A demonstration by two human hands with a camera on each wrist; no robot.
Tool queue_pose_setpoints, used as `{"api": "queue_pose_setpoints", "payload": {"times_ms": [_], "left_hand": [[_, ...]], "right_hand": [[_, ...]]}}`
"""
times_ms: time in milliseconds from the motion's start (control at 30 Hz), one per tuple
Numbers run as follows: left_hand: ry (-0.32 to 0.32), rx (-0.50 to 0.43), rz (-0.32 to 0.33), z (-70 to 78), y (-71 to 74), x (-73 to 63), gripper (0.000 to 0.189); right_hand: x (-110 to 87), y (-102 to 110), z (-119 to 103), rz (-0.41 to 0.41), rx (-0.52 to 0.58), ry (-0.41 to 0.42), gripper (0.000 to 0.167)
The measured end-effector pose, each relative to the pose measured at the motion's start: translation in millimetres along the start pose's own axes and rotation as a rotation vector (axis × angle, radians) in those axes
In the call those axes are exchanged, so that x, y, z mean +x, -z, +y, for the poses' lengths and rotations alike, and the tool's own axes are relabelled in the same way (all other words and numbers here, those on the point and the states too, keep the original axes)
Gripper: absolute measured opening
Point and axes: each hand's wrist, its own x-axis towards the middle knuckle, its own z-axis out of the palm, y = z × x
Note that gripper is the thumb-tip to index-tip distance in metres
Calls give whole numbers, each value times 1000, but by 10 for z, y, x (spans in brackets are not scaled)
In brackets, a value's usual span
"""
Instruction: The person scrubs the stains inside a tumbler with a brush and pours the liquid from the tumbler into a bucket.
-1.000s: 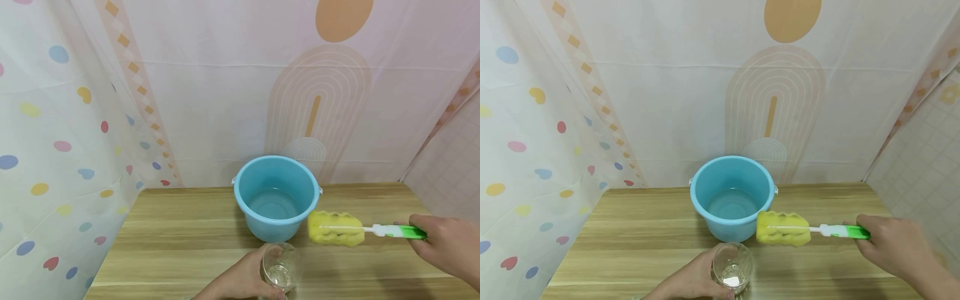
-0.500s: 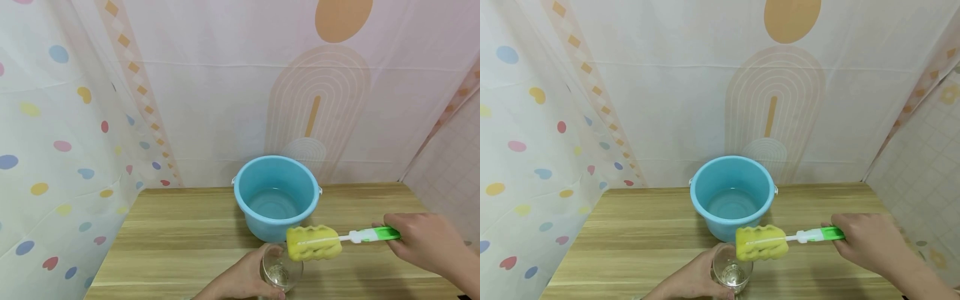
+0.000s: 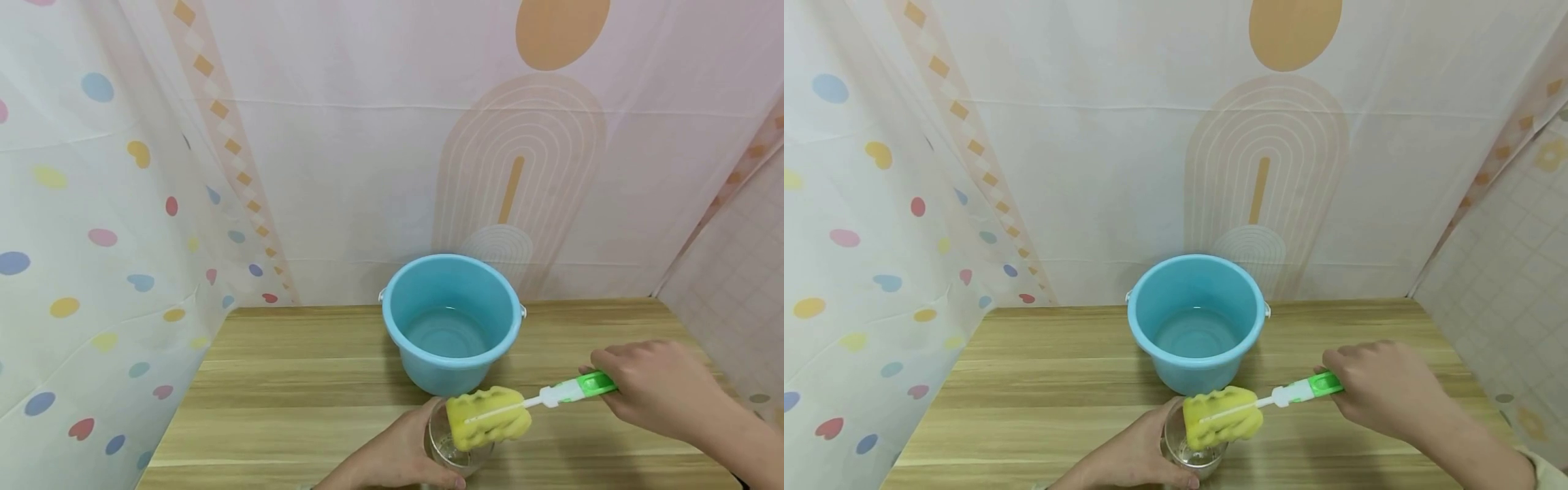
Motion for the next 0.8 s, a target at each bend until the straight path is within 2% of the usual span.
{"api": "queue_pose_setpoints", "payload": {"times_ms": [133, 300, 467, 667, 800], "left_hand": [[3, 16, 5, 1, 5, -2, 82], [6, 11, 3, 1, 10, 1, 82], [35, 13, 18, 7, 16, 0, 84], [42, 16, 17, 10, 12, 10, 85], [56, 30, 27, 9, 12, 8, 84]], "right_hand": [[86, 26, -33, -49, 9, 11, 40], [233, 54, -74, -26, -9, 64, 38], [377, 89, -124, -40, -21, 114, 34], [494, 69, -179, 8, -33, 176, 31], [582, 45, -233, 45, -45, 218, 19]]}}
